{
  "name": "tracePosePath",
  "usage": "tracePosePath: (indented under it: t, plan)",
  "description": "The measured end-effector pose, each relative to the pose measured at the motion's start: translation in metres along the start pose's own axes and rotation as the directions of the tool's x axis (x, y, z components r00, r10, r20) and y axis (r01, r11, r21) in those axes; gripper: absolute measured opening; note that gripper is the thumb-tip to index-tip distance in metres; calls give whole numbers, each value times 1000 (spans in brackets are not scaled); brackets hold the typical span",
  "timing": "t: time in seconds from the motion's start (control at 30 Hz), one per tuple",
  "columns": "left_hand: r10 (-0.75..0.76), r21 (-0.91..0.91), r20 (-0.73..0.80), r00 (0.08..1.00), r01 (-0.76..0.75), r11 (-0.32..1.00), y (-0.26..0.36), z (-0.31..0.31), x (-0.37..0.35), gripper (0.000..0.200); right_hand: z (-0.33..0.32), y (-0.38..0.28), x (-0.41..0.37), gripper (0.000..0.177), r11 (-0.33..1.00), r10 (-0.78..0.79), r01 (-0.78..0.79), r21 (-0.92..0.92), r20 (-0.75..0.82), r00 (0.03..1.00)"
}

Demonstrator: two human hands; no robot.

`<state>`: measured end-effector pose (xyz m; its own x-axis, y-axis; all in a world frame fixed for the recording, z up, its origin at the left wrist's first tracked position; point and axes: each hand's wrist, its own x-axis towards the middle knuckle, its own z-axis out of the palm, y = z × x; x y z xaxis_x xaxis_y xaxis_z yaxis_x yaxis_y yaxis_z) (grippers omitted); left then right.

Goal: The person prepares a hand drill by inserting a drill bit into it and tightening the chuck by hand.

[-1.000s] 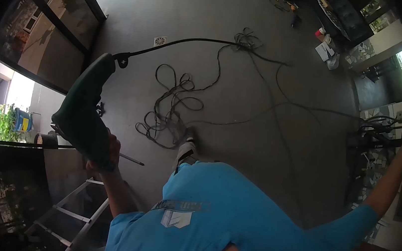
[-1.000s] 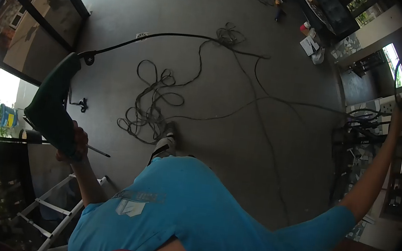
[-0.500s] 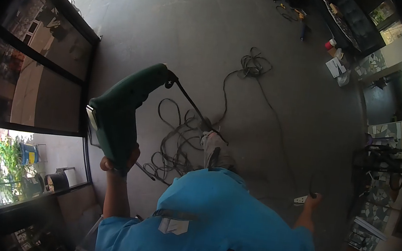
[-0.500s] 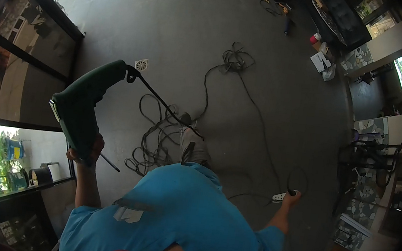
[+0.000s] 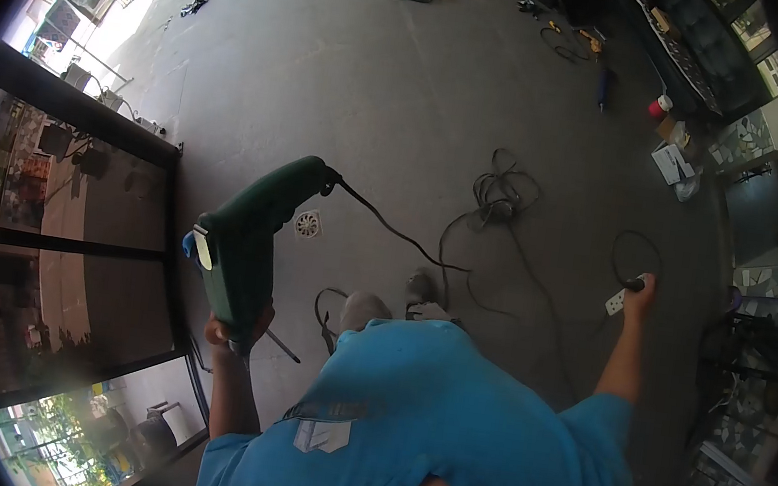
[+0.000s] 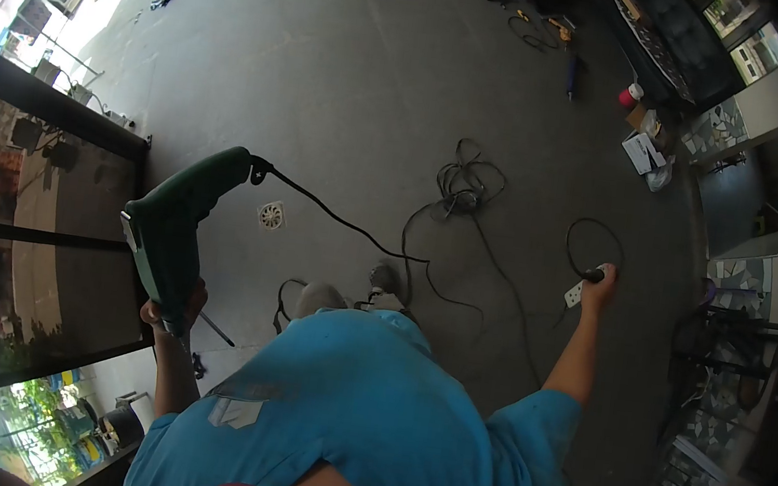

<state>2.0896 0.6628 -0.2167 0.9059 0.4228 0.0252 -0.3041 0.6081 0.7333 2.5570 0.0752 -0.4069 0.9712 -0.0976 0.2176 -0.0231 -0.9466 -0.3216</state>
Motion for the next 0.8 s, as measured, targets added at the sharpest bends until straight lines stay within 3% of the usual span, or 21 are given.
tracePosePath:
  t: [0.03,0.17,0.27,0.37,0.43,0.57,0.63,0.67,0.8]
  plan:
    - [-12,12,-1,1000,12,1000,7,-5,25,80,9,-10,34,44,998,-61,62,31,-55,997]
    - [-10,11,-25,1000,10,1000,17,-40,123,79,5,-63,138,43,998,-51,54,18,-161,986]
    - [45,-59,-64,997,-49,997,18,-76,207,77,-2,-90,207,45,997,74,-62,54,-256,964]
    - [26,-49,-5,1000,-26,998,35,-116,314,79,-11,-144,268,46,978,200,-156,139,-397,896]
    - [8,-43,103,995,-4,999,48,-145,382,76,-29,-181,302,48,986,154,-167,21,-512,845]
    - [4,-71,123,992,5,997,80,-179,527,77,-62,-275,375,49,979,177,-205,10,-545,820]
    - [-26,-122,269,963,61,991,96,-190,596,76,-83,-322,410,49,991,134,-130,43,-491,861]
    - [-16,-146,262,965,57,988,104,-191,628,74,-89,-336,427,49,988,145,-149,30,-491,859]
    - [-51,-178,279,959,104,979,122,-201,756,76,-85,-391,508,42,991,-116,73,-109,-474,873]
